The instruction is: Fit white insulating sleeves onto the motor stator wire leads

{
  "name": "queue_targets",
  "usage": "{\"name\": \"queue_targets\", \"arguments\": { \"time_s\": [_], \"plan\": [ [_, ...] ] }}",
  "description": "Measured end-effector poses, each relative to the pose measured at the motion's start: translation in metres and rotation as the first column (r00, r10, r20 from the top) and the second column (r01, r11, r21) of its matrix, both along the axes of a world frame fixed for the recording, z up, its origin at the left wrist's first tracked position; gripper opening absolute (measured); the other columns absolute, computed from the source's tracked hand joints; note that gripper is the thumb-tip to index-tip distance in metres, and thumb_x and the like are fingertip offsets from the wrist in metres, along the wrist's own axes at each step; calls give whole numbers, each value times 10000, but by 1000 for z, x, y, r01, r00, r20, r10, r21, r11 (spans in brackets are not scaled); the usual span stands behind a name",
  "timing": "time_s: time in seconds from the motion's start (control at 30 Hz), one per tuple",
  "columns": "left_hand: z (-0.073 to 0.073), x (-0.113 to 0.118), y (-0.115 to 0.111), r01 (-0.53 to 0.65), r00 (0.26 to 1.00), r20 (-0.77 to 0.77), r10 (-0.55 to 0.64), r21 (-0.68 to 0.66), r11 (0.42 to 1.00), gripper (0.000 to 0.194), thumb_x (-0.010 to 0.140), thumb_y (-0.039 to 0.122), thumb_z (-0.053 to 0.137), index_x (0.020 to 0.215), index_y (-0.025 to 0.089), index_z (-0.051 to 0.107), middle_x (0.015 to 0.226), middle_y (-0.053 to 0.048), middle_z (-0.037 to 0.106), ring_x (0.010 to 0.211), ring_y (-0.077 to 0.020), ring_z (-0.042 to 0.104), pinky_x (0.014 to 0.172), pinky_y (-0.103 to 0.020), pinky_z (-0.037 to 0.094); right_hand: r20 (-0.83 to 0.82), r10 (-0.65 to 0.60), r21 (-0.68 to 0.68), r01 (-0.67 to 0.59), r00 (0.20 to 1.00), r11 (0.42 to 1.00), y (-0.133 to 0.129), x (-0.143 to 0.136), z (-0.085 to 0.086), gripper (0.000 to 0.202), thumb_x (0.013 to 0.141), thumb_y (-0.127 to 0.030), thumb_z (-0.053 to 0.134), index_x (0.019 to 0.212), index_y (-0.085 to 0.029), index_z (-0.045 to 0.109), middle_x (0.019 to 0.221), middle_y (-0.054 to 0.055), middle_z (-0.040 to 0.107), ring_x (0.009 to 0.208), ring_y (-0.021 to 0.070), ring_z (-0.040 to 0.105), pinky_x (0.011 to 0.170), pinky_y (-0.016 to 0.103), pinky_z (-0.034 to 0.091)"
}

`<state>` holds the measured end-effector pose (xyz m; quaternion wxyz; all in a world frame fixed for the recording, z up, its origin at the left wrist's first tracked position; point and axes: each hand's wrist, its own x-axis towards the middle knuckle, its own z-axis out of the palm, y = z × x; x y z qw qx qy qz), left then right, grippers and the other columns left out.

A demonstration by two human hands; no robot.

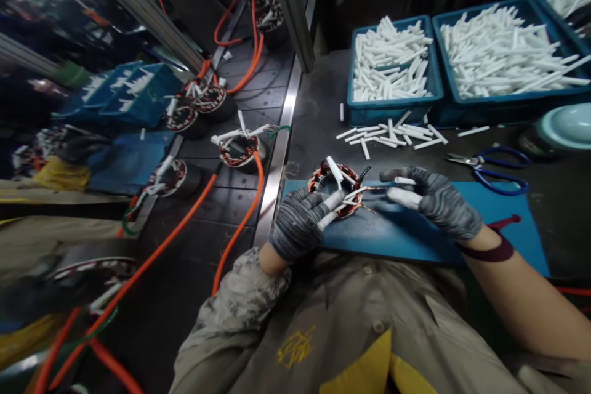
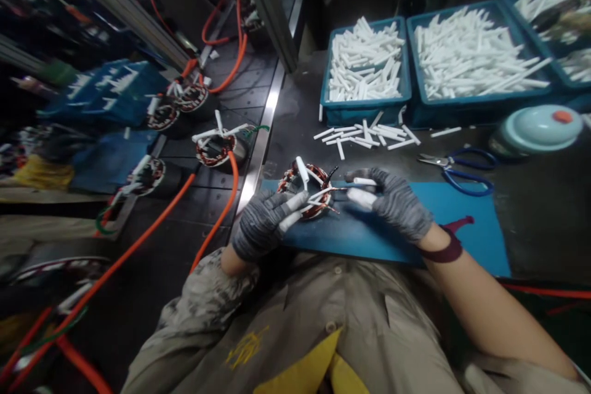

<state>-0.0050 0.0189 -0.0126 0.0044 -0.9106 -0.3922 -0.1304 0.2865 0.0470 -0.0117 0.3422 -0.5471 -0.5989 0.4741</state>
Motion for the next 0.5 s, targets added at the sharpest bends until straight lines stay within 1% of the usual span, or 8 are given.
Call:
{"name": "queue_targets", "arguments": {
  "time_s": [0.07, 0.1, 0.13, 0.2, 0.27, 0.33, 0.43, 0.5],
  "plan": [
    [-2, 0, 0, -9, 1000, 25, 9, 22, 1000, 408, 1057, 230, 474, 1433, 196, 629, 1092, -105, 786, 961, -231, 735, 916, -421, 589, 4, 46, -26, -46, 999, 999, 4, -9, 2, 406, 781, -589, 785, 956, -223, 795, 929, 61, 813, 839, 275, 752, 707, 373, 611],
    [-2, 0, 1, -9, 999, 31, 8, 29, 1000, 404, 1056, 226, 474, 1425, 189, 634, 1087, -105, 786, 950, -230, 736, 908, -419, 589, 18, 65, -8, -65, 998, 998, 5, -14, 2, 398, 793, -598, 770, 920, -222, 800, 893, 58, 808, 807, 267, 742, 682, 363, 598],
    [-3, 0, 1, -3, 1000, 31, 2, 30, 1000, 402, 1057, 224, 470, 1422, 187, 635, 1081, -103, 787, 943, -230, 736, 901, -419, 588, 54, 74, 39, -76, 996, 996, 5, -17, 2, 389, 815, -596, 748, 906, -223, 806, 871, 58, 802, 781, 258, 730, 666, 355, 583],
    [-3, 0, 1, 5, 1000, 25, -6, 30, 1000, 402, 1062, 227, 460, 1425, 192, 629, 1053, -95, 790, 935, -233, 735, 885, -417, 585, 208, 50, 201, -93, 977, 975, 3, -21, 1, 364, 879, -565, 686, 934, -233, 823, 847, 69, 783, 757, 246, 702, 670, 353, 555],
    [-3, 0, 1, 4, 1000, 26, -5, 31, 1000, 399, 1065, 227, 459, 1426, 200, 626, 1032, -88, 790, 938, -234, 731, 874, -409, 578, 424, -14, 379, -163, 905, 911, -3, -21, 0, 344, 946, -513, 616, 979, -252, 837, 807, 85, 749, 750, 244, 669, 688, 363, 522],
    [-2, 0, 0, -4, 999, 34, 3, 38, 999, 393, 1064, 233, 468, 1419, 200, 631, 1029, -86, 788, 924, -230, 727, 850, -394, 569, 582, -31, 481, -314, 813, 818, -12, -17, -3, 324, 988, -448, 568, 976, -278, 845, 732, 86, 705, 734, 240, 637, 686, 363, 484],
    [-1, 0, 0, -1, 1000, 28, 1, 26, 1000, 400, 1067, 244, 458, 1427, 198, 627, 1052, -94, 781, 919, -232, 722, 824, -387, 558, 679, 71, 490, -523, 731, 697, -26, -7, -11, 304, 1013, -317, 539, 967, -307, 839, 690, 67, 687, 712, 213, 608, 677, 344, 445],
    [-1, 0, 1, 6, 1000, 13, -6, 4, 1000, 415, 1070, 247, 436, 1442, 202, 614, 1044, -94, 778, 930, -238, 721, 818, -389, 552, 682, 137, 483, -583, 719, 653, -35, 1, -17, 301, 1013, -276, 537, 969, -308, 833, 707, 56, 695, 701, 197, 595, 671, 334, 430]
  ]
}}
